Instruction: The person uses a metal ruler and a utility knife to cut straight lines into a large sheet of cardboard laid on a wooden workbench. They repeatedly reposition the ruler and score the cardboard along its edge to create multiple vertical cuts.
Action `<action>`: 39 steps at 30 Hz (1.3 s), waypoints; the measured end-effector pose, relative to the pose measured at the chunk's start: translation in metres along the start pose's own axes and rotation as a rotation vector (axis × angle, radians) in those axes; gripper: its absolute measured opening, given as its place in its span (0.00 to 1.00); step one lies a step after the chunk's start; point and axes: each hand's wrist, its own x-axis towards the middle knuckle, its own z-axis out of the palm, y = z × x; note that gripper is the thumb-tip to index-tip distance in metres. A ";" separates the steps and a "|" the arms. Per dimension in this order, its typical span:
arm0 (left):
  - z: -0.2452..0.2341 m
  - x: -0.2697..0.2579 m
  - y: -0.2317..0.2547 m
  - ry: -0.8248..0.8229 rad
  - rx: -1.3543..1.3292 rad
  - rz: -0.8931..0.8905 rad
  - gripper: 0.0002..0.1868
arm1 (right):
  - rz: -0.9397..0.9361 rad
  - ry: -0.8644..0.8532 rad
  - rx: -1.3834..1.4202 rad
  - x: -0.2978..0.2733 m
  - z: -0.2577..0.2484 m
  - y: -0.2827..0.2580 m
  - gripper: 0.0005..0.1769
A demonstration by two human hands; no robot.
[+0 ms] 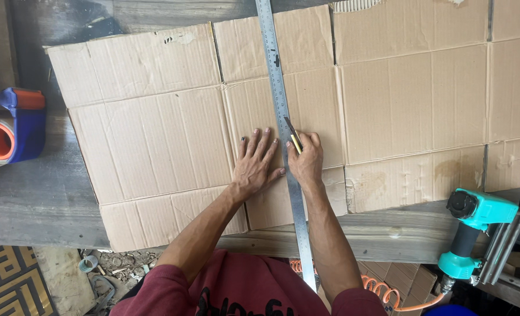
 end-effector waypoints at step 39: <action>0.050 -0.068 0.045 0.083 0.035 0.088 0.52 | -0.139 -0.144 0.055 -0.092 -0.038 0.048 0.14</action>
